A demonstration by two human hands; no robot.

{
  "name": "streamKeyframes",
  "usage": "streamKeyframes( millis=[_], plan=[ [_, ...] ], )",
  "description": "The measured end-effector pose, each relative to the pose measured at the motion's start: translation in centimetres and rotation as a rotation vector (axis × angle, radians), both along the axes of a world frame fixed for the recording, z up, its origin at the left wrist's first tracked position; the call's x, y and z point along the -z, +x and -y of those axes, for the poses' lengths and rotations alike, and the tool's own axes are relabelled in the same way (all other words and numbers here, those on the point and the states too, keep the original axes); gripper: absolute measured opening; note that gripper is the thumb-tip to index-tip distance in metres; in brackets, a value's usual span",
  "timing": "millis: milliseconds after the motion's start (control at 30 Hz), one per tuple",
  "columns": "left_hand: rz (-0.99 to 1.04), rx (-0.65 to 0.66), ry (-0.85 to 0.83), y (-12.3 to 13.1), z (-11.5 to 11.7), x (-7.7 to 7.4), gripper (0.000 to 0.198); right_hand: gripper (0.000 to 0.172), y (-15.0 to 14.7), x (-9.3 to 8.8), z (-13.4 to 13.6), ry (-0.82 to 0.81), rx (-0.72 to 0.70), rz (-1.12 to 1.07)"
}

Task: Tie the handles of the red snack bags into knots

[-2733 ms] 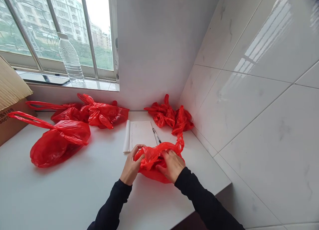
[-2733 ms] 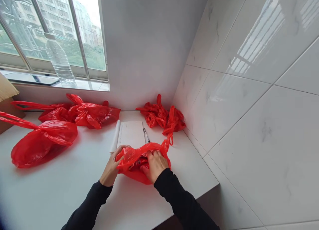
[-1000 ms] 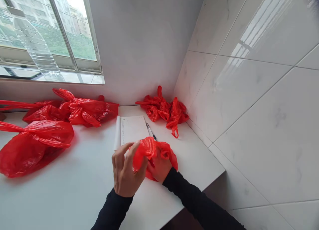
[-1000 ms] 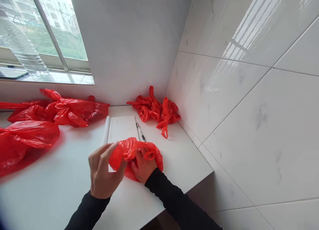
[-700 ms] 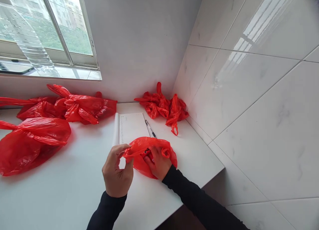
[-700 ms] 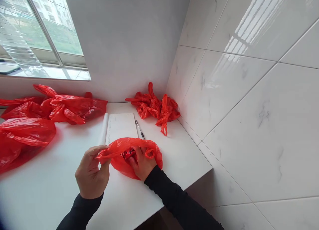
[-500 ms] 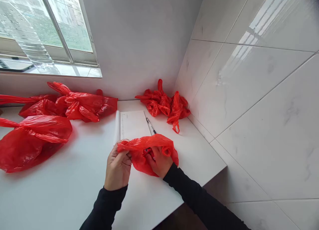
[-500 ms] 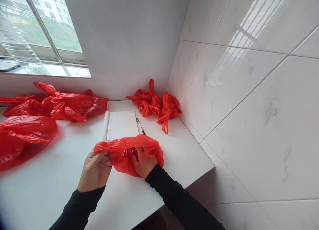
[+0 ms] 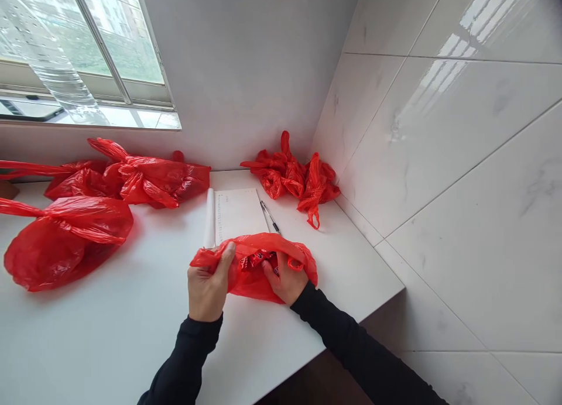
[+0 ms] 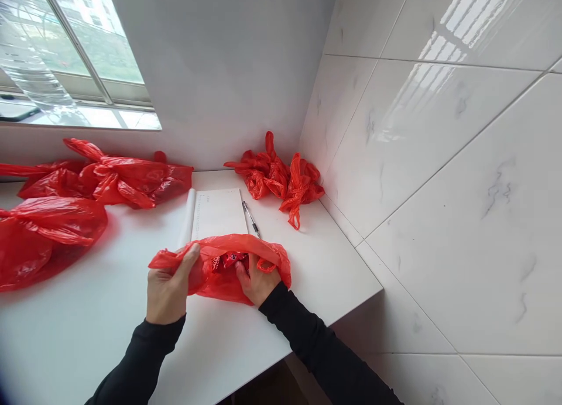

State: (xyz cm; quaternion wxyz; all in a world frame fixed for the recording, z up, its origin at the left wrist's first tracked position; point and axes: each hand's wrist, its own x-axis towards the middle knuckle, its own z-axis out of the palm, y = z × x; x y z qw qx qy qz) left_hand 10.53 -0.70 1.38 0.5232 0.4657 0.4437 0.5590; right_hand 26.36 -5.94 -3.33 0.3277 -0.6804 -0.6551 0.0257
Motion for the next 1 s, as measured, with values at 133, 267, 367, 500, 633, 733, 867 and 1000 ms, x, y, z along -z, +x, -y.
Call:
streamKeyframes(
  millis=[133, 267, 367, 500, 633, 733, 867, 1000],
  plan=[
    [0.115, -0.109, -0.037, -0.4, -0.8, 1.0, 0.043, 0.037, 0.1, 0.6, -0.1, 0.056, 0.011, 0.014],
    [0.179, -0.12, -0.062, -0.3, -0.8, 1.4, 0.036, 0.037, 0.2, 1.0, -0.1, 0.1, 0.038, 0.032],
    [0.199, -0.101, -0.051, -0.3, -0.7, 1.3, 0.037, 0.037, 0.2, 1.2, 0.0, 0.159, 0.084, 0.053],
    [0.195, -0.123, -0.02, -0.4, -0.6, 1.4, 0.034, 0.038, 0.2, 1.4, 0.1, 0.193, 0.093, 0.057],
    [0.163, -0.184, -0.012, -0.5, -0.7, 1.8, 0.027, 0.042, 0.2, 1.5, 0.0, 0.155, 0.071, 0.054],
    [0.159, -0.201, -0.009, -0.5, -0.7, 1.9, 0.027, 0.043, 0.3, 1.4, 0.3, 0.162, 0.041, 0.062],
    [0.172, -0.215, 0.0, -0.5, -0.8, 1.7, 0.028, 0.048, 0.2, 0.3, 0.8, 0.106, -0.132, 0.192],
    [0.175, -0.21, 0.001, -0.5, -0.7, 1.5, 0.025, 0.059, -0.4, -0.6, 1.0, 0.039, -0.277, 0.289]
  ],
)
